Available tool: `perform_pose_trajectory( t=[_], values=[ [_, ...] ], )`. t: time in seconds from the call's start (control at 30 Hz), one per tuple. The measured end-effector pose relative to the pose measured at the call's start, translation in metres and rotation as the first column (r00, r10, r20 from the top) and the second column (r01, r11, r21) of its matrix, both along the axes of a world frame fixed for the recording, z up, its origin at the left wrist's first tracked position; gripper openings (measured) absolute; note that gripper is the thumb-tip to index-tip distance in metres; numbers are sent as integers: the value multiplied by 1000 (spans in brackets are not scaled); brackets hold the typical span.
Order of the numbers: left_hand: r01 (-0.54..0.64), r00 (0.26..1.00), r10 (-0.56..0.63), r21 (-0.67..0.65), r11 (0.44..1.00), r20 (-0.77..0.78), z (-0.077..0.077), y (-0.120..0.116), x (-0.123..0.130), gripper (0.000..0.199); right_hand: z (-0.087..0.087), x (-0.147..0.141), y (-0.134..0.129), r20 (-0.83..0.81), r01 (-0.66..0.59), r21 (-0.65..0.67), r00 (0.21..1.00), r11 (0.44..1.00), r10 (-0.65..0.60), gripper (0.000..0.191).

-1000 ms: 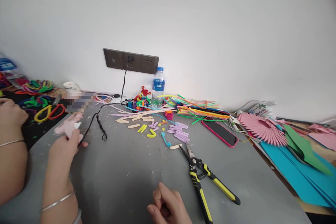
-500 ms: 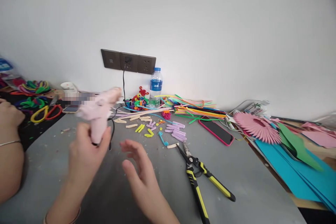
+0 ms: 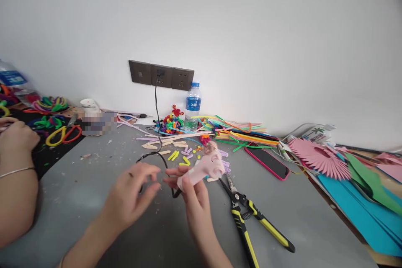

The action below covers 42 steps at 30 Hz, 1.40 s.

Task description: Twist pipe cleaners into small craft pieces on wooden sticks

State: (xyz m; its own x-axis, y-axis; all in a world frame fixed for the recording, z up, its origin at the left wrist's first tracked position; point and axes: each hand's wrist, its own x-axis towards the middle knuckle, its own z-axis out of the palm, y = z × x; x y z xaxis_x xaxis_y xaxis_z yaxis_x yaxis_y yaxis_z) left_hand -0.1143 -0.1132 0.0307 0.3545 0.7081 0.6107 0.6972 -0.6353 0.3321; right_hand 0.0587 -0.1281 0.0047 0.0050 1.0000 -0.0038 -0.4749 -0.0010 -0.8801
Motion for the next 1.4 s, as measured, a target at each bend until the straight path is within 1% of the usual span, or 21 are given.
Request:
perform_pose_trajectory(
  t=[0.03, 0.07, 0.1, 0.13, 0.17, 0.23, 0.27, 0.37, 0.47, 0.57, 0.7, 0.93, 1.07, 1.13, 1.2, 1.23, 1.33, 1.4],
  values=[
    [-112, 991, 109, 31, 993, 72, 2, 7, -12, 13, -3, 8, -2, 5, 2, -10, 1000, 1000, -2, 42],
    [-240, 965, 234, 38, 970, 122, 3, 17, -25, 10, -6, 15, -4, 14, 1, -21, 1000, 1000, -1, 41],
    [-342, 932, 338, 8, 940, 131, 3, 28, -37, 10, -9, 21, -6, 26, -7, -32, 1000, 999, 8, 40],
    [-400, 910, 402, -45, 916, 105, 1, 41, -48, 13, -11, 26, -8, 40, -16, -41, 999, 999, 18, 39],
    [-392, 916, 400, -130, 911, 39, -3, 55, -57, 16, -14, 29, -9, 56, -27, -48, 998, 998, 30, 40],
    [-323, 946, 318, -293, 900, -64, -14, 81, -70, 22, -17, 34, -11, 87, -44, -56, 995, 997, 49, 42],
    [-293, 956, 279, -348, 891, -88, -20, 92, -74, 24, -18, 36, -11, 101, -47, -56, 993, 997, 53, 43],
    [-232, 973, 208, -440, 867, -102, -38, 113, -76, 28, -19, 38, -11, 135, -46, -51, 989, 998, 53, 46],
    [-211, 977, 176, -466, 859, -117, -48, 119, -73, 29, -19, 39, -8, 164, -37, -39, 986, 999, 43, 46],
    [-228, 973, 185, -479, 847, -137, -52, 120, -73, 29, -18, 39, -4, 185, -41, -27, 982, 999, 45, 44],
    [-244, 970, 206, -504, 829, -131, -52, 120, -73, 29, -13, 36, -2, 191, -38, -22, 981, 999, 42, 42],
    [-281, 959, 256, -495, 822, -119, -52, 120, -64, 29, -9, 33, -3, 215, -51, -29, 975, 998, 56, 39],
    [-266, 964, 243, -489, 831, -111, -49, 116, -62, 28, -10, 32, -2, 226, -48, -14, 973, 999, 50, 39],
    [-236, 971, 220, -474, 848, -90, -43, 107, -62, 28, -10, 32, -2, 227, -37, -8, 973, 999, 38, 38],
    [-196, 980, 196, -445, 874, -47, -33, 92, -59, 26, -11, 32, 0, 233, -30, -18, 972, 999, 33, 37],
    [-189, 980, 197, -444, 876, -28, -28, 84, -57, 25, -11, 33, 1, 241, -24, -33, 970, 999, 32, 36],
    [-175, 975, 217, -457, 872, 40, -11, 55, -43, 25, -11, 34, 7, 275, -9, -85, 961, 996, 32, 33],
    [-146, 977, 198, -432, 890, 78, -1, 39, -30, 24, -9, 33, 12, 297, -9, -99, 954, 995, 38, 34]
  ],
)
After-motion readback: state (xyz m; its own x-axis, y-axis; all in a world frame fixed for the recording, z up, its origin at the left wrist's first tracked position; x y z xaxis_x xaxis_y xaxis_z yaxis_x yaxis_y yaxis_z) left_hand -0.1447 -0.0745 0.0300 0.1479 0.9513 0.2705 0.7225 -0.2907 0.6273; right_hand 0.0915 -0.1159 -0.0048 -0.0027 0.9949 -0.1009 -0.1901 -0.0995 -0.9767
